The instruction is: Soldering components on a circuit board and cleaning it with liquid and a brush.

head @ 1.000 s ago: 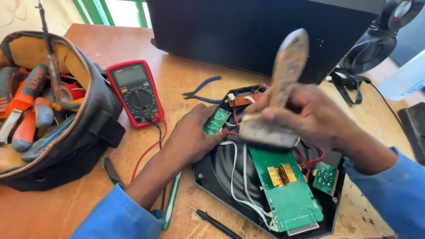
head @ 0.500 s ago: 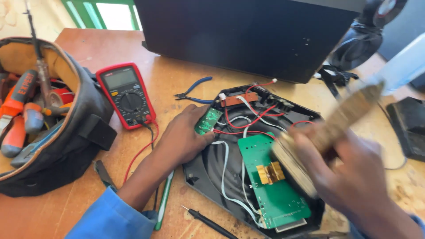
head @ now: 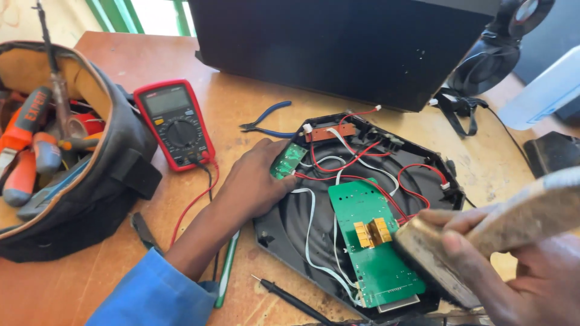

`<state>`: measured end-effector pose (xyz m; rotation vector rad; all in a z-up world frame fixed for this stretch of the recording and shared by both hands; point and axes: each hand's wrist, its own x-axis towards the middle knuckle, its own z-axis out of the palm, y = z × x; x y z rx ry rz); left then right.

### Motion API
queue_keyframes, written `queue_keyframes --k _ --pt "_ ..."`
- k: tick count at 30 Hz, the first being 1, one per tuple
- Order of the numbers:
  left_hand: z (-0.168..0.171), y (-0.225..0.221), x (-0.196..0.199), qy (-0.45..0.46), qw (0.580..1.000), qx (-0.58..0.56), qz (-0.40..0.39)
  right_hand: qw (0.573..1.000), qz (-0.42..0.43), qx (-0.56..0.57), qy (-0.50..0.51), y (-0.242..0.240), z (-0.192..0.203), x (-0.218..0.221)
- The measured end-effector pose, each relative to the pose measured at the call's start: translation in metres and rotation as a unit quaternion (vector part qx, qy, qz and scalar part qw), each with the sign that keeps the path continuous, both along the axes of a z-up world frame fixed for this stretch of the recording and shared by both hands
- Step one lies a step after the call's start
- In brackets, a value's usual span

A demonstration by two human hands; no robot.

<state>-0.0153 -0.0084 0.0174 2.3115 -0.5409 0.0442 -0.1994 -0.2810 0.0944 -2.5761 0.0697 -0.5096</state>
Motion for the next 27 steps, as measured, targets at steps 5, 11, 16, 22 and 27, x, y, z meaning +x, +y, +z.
queue_keyframes --k 5,11,16,22,27 --pt "-0.005 0.007 0.003 0.003 1.000 0.011 0.014 0.893 0.449 0.031 -0.002 -0.015 -0.003 0.019" --pt "0.006 0.003 0.002 -0.031 0.999 -0.015 -0.038 0.879 0.415 0.231 0.040 0.006 0.005 0.011" --pt "0.021 0.004 -0.010 0.034 0.998 0.037 0.030 0.968 0.077 0.222 -0.083 -0.057 -0.006 0.010" --pt "0.010 0.003 -0.006 0.027 0.997 0.044 0.049 0.982 -0.013 0.100 -0.158 -0.093 0.006 0.021" --pt "0.013 0.003 -0.006 0.049 0.997 0.019 0.050 0.951 -0.074 0.216 -0.209 -0.075 0.001 0.033"
